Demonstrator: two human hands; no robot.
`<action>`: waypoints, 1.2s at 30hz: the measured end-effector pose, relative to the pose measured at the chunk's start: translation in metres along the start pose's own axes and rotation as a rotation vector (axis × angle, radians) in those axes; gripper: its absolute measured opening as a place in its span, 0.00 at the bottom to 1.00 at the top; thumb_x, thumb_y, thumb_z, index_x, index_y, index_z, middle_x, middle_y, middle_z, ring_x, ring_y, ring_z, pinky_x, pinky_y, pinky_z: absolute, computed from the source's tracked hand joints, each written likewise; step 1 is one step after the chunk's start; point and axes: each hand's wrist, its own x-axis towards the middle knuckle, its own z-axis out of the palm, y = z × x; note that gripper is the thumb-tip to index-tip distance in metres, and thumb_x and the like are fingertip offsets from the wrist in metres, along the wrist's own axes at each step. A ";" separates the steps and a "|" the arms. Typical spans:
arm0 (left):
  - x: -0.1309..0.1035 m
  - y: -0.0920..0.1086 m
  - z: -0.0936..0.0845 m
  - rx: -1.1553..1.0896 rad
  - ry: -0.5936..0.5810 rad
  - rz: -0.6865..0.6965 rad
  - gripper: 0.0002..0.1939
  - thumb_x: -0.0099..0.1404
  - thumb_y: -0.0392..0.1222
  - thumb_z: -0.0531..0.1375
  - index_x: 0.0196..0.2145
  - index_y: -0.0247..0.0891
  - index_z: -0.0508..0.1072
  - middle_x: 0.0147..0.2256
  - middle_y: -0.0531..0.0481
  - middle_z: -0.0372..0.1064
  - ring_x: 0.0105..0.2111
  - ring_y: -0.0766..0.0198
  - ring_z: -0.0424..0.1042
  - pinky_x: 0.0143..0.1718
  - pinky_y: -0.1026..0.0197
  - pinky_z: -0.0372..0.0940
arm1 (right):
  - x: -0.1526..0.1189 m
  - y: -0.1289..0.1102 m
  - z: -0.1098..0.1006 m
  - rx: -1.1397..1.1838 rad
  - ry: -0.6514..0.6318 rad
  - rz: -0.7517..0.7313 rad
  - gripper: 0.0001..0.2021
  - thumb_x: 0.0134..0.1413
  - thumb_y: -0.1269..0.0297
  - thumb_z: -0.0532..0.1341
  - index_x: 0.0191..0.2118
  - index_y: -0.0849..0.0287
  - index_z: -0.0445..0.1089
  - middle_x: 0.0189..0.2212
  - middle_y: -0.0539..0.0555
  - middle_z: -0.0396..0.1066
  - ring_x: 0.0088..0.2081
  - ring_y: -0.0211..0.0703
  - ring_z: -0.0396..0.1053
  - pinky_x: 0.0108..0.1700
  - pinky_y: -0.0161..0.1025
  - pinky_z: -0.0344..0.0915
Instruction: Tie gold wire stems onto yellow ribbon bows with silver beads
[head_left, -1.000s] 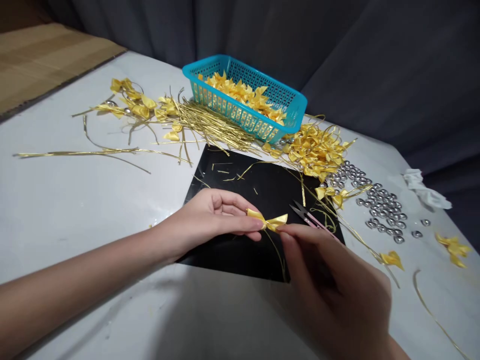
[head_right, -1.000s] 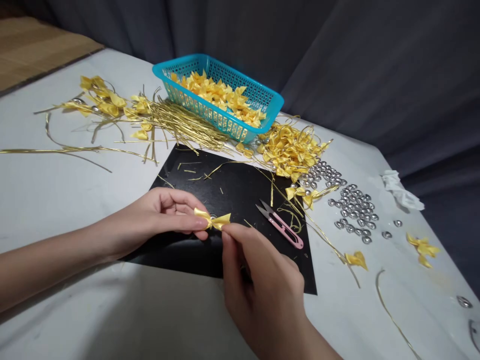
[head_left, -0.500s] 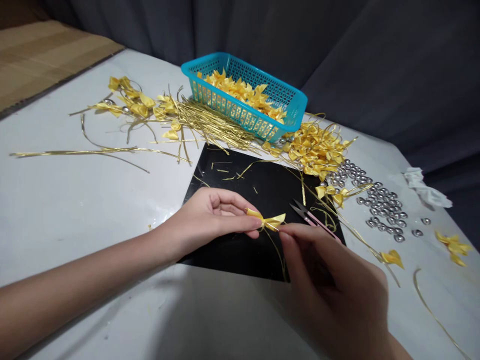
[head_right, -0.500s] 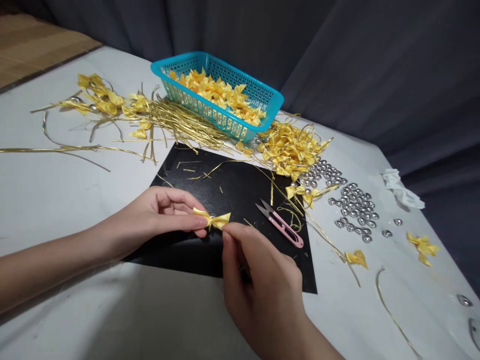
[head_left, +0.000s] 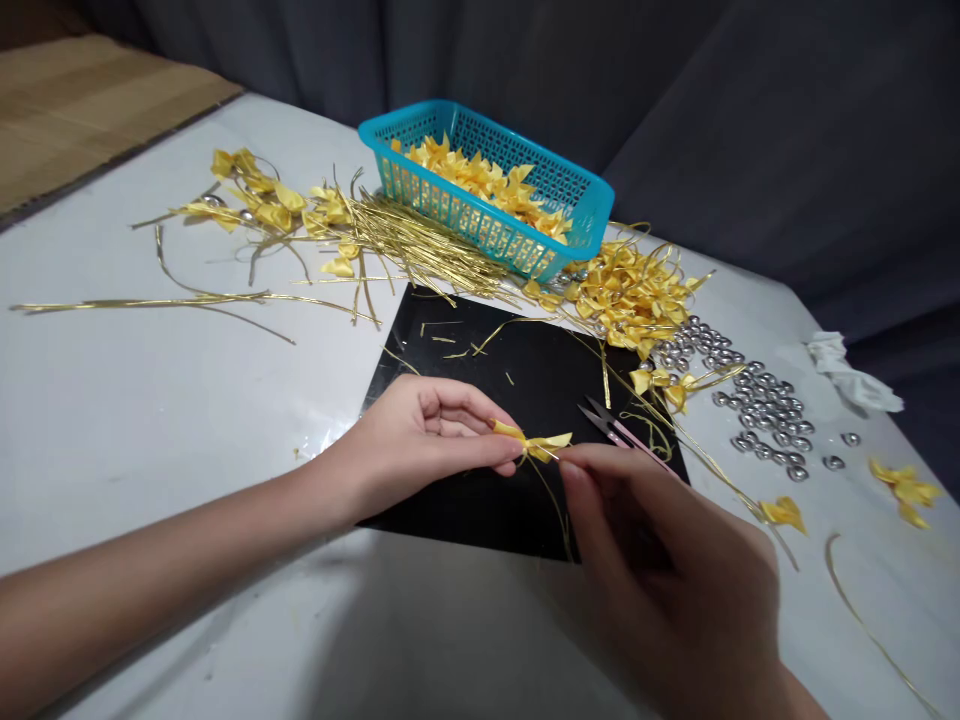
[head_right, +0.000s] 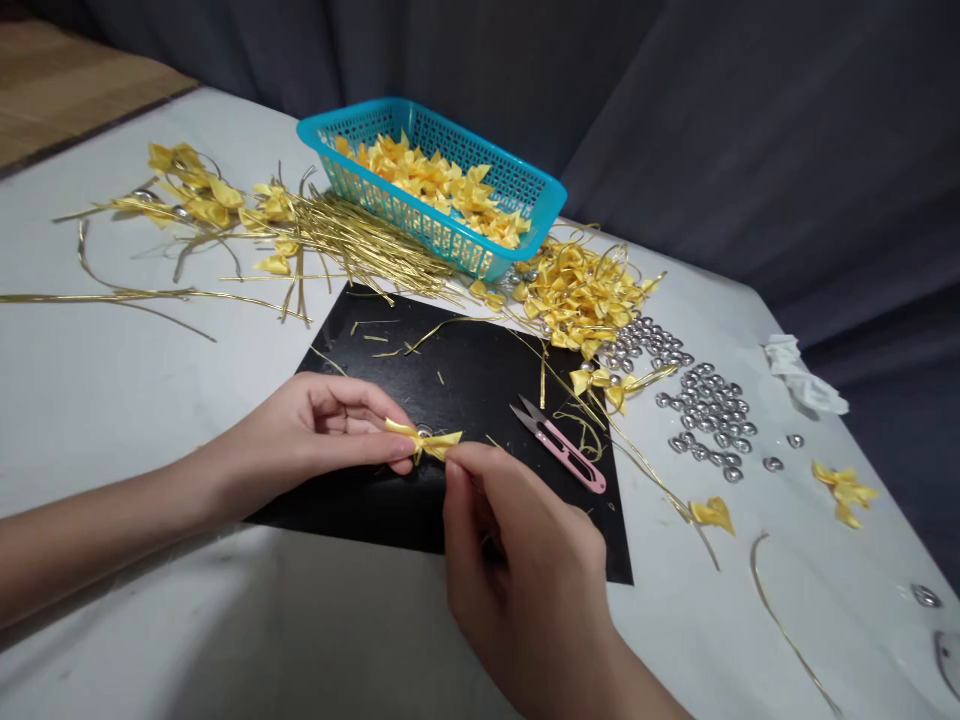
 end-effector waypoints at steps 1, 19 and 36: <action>0.000 0.000 0.000 -0.002 0.002 0.000 0.05 0.51 0.36 0.67 0.26 0.34 0.75 0.23 0.53 0.75 0.27 0.70 0.74 0.33 0.70 0.66 | 0.000 0.000 -0.001 -0.002 -0.006 -0.001 0.05 0.54 0.74 0.58 0.34 0.57 0.68 0.20 0.44 0.66 0.14 0.27 0.54 0.21 0.26 0.62; 0.001 -0.002 0.000 0.068 0.021 0.017 0.07 0.48 0.38 0.68 0.26 0.35 0.76 0.24 0.51 0.76 0.29 0.64 0.75 0.35 0.65 0.67 | 0.002 0.001 -0.001 0.000 -0.045 -0.013 0.05 0.52 0.73 0.58 0.33 0.57 0.68 0.17 0.44 0.65 0.12 0.27 0.54 0.14 0.27 0.52; -0.003 -0.005 0.002 0.131 0.059 0.166 0.02 0.52 0.37 0.66 0.27 0.37 0.78 0.25 0.52 0.77 0.29 0.65 0.75 0.32 0.68 0.68 | -0.003 -0.004 0.011 -0.074 0.057 -0.077 0.05 0.52 0.74 0.56 0.32 0.58 0.66 0.14 0.42 0.62 0.13 0.27 0.57 0.15 0.27 0.50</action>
